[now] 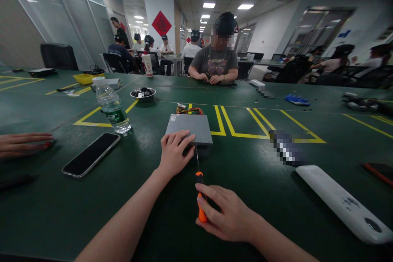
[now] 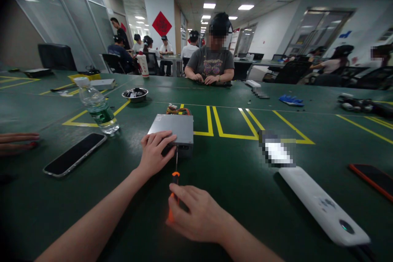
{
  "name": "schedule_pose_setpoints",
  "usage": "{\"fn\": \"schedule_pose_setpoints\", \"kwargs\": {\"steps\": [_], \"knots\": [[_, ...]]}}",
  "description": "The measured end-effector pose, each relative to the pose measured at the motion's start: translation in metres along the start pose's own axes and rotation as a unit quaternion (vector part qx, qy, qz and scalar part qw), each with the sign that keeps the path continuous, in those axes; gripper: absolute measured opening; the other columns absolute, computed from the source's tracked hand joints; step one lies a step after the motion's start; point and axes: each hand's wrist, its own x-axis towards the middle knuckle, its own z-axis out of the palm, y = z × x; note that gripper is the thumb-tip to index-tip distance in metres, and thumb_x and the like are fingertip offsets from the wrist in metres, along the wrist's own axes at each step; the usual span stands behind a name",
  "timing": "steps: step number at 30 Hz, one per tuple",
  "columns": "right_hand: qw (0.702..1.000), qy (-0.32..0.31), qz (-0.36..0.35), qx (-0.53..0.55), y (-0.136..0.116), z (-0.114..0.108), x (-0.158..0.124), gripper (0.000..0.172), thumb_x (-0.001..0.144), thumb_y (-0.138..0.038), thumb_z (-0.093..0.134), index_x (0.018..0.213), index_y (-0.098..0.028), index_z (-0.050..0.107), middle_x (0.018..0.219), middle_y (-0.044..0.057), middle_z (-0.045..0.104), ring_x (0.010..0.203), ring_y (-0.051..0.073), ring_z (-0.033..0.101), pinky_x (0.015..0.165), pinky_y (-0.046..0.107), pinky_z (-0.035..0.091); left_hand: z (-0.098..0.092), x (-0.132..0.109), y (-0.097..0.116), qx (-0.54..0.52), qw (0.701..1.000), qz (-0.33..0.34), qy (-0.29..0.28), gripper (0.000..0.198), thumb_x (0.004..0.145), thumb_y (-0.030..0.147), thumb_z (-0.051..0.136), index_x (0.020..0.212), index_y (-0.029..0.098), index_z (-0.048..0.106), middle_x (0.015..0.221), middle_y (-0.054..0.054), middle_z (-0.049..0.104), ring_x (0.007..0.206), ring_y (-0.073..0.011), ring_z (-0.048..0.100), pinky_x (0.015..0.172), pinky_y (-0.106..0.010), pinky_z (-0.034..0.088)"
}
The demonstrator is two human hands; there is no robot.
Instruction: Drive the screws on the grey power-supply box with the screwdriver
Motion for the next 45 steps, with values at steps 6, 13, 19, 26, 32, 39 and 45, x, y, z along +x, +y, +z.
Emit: {"fn": "schedule_pose_setpoints", "kwargs": {"steps": [6, 13, 19, 26, 32, 39, 45], "knots": [[1.0, -0.019, 0.018, -0.014, -0.005, 0.002, 0.008, 0.021, 0.092, -0.031, 0.045, 0.103, -0.017, 0.056, 0.103, 0.016, 0.062, 0.084, 0.019, 0.063, 0.075, 0.032, 0.052, 0.0, 0.0, 0.0, 0.004, 1.0, 0.001, 0.001, 0.027, 0.083, 0.03, 0.054, 0.11, 0.029, 0.058, 0.119, -0.003, 0.059, 0.112, -0.0224, 0.05, 0.094, -0.043, 0.028], [0.998, 0.003, 0.037, 0.045, -0.004, 0.007, 0.0, 0.028, 0.09, -0.03, 0.042, 0.108, -0.01, 0.049, 0.113, 0.022, 0.057, 0.102, 0.023, 0.059, 0.079, 0.034, 0.052, 0.0, 0.0, 0.0, 0.016, 1.0, 0.021, -0.001, 0.027, 0.085, 0.03, 0.051, 0.112, 0.028, 0.056, 0.12, -0.003, 0.059, 0.114, -0.0212, 0.05, 0.104, -0.047, 0.017], [0.997, -0.066, 0.03, -0.005, -0.008, 0.006, 0.01, 0.028, 0.091, -0.032, 0.046, 0.113, -0.017, 0.052, 0.113, 0.022, 0.058, 0.097, 0.024, 0.062, 0.075, 0.035, 0.053, -0.001, 0.0, 0.0, 0.014, 0.999, 0.031, -0.001, 0.029, 0.085, 0.027, 0.052, 0.113, 0.027, 0.056, 0.121, -0.004, 0.058, 0.115, -0.0217, 0.05, 0.101, -0.045, 0.023], [0.999, 0.001, 0.029, 0.029, -0.005, 0.016, 0.002, 0.021, 0.088, -0.03, 0.051, 0.099, -0.012, 0.052, 0.108, 0.02, 0.061, 0.092, 0.02, 0.063, 0.08, 0.031, 0.052, -0.001, 0.0, -0.001, 0.007, 1.0, 0.019, -0.008, 0.029, 0.085, 0.029, 0.052, 0.113, 0.027, 0.055, 0.121, -0.005, 0.058, 0.114, -0.0228, 0.049, 0.092, -0.041, 0.03], [0.996, -0.079, 0.03, 0.04, -0.007, 0.009, 0.005, 0.038, 0.085, -0.027, 0.049, 0.119, -0.01, 0.045, 0.118, 0.022, 0.055, 0.105, 0.024, 0.057, 0.082, 0.034, 0.051, 0.0, 0.0, -0.001, 0.006, 1.0, 0.019, -0.002, 0.029, 0.084, 0.028, 0.053, 0.112, 0.027, 0.056, 0.121, -0.004, 0.058, 0.113, -0.0226, 0.05, 0.092, -0.041, 0.03], [1.0, 0.005, -0.005, 0.01, -0.007, 0.009, 0.005, 0.018, 0.091, -0.021, 0.044, 0.099, -0.01, 0.055, 0.105, 0.02, 0.063, 0.077, 0.017, 0.065, 0.07, 0.03, 0.053, 0.0, 0.0, -0.002, 0.009, 1.0, 0.018, -0.004, 0.029, 0.083, 0.029, 0.054, 0.112, 0.028, 0.056, 0.121, -0.004, 0.058, 0.114, -0.0227, 0.05, 0.092, -0.041, 0.031], [0.999, 0.01, 0.014, 0.027, -0.007, 0.011, 0.003, 0.024, 0.09, -0.028, 0.045, 0.105, -0.01, 0.05, 0.104, 0.019, 0.064, 0.093, 0.019, 0.063, 0.076, 0.029, 0.052, 0.0, 0.0, -0.002, 0.004, 1.0, 0.019, -0.001, 0.03, 0.083, 0.027, 0.055, 0.112, 0.028, 0.057, 0.12, -0.005, 0.059, 0.113, -0.0232, 0.05, 0.092, -0.041, 0.031]]}}
